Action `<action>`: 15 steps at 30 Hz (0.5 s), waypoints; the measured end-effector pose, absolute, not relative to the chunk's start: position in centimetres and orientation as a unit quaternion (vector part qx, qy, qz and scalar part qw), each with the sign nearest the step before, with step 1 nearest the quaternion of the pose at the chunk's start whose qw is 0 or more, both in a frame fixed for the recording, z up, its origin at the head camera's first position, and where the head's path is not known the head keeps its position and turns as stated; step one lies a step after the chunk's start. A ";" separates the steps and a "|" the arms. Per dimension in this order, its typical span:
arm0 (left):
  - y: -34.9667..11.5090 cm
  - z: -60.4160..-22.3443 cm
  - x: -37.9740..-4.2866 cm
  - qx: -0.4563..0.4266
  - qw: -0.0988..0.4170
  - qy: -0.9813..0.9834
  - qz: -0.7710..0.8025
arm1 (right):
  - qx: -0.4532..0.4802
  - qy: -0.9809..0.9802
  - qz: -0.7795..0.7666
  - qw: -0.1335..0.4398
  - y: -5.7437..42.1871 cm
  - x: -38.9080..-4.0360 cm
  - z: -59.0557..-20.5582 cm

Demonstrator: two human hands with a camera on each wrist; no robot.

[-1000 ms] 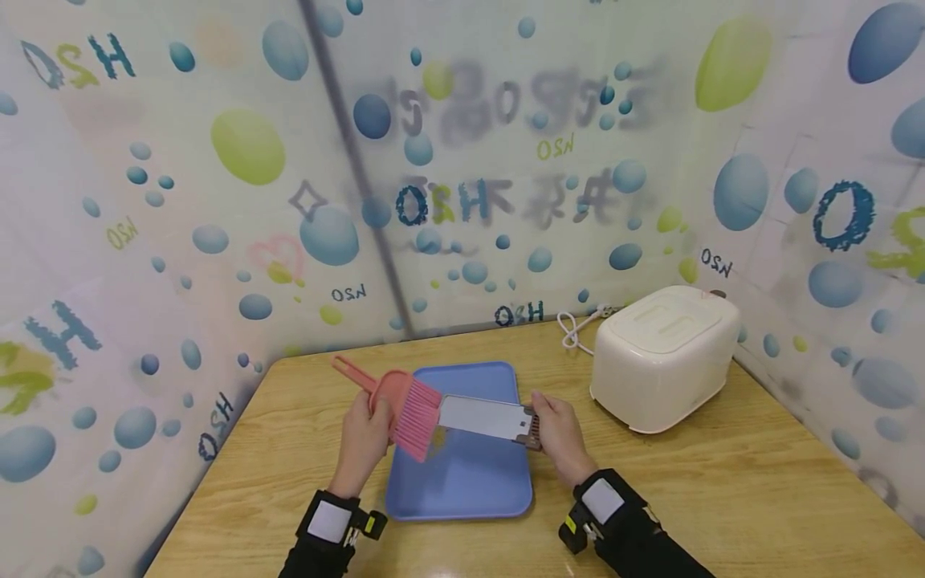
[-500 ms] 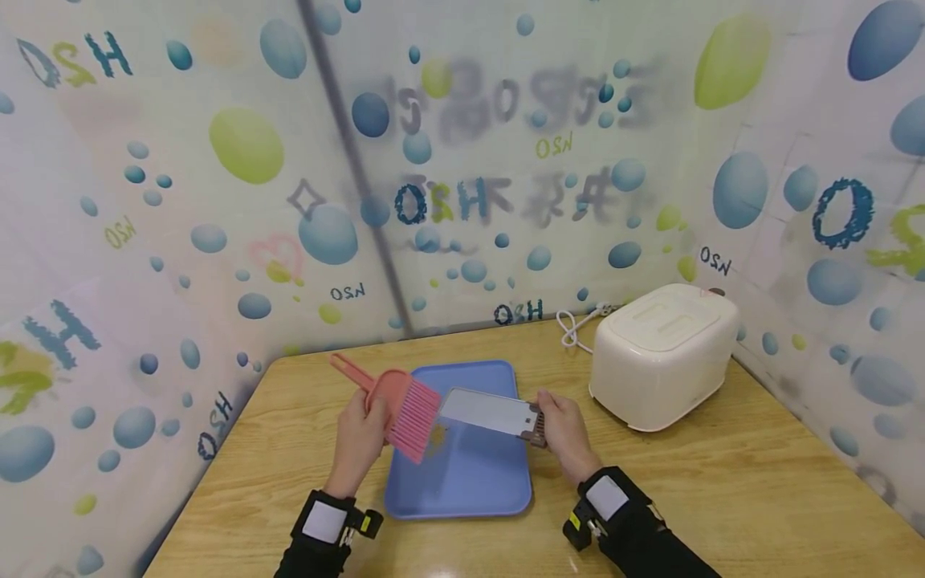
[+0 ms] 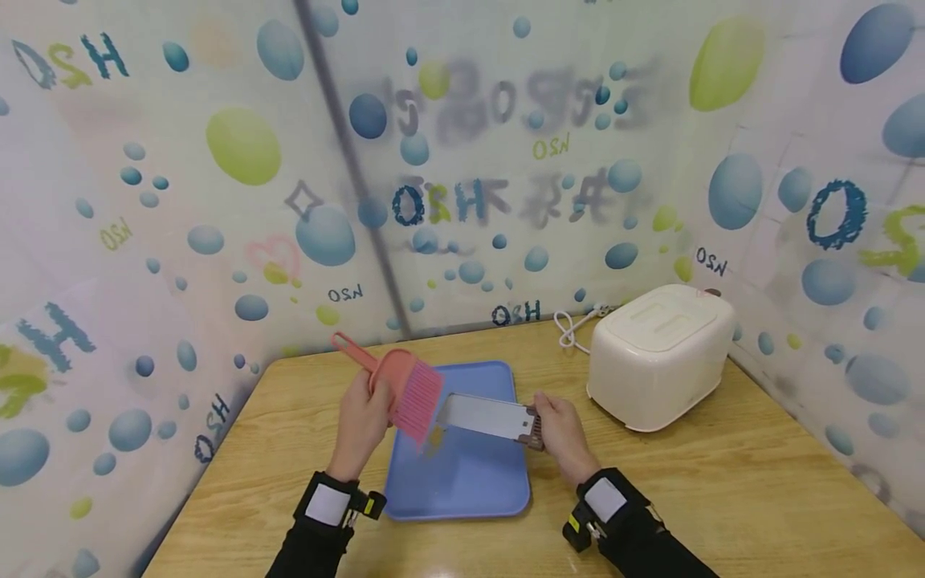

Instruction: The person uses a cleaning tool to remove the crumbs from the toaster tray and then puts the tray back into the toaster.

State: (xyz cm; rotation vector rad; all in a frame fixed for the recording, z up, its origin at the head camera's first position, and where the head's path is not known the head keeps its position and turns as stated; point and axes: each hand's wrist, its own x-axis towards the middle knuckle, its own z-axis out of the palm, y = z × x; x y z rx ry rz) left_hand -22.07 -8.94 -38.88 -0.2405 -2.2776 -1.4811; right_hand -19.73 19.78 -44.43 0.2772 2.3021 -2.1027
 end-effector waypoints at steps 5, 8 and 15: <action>-7.8 -38.3 -22.4 -0.100 0.207 -0.813 -0.535 | 0.092 0.732 -0.675 0.010 19.2 -19.7 -44.2; -7.0 -38.3 -22.4 -0.104 0.204 -0.809 -0.541 | 0.090 0.730 -0.677 0.012 18.8 -19.6 -43.9; -4.4 -39.1 -21.7 -0.123 0.162 -0.798 -0.567 | 0.081 0.732 -0.676 0.001 17.7 -19.4 -43.6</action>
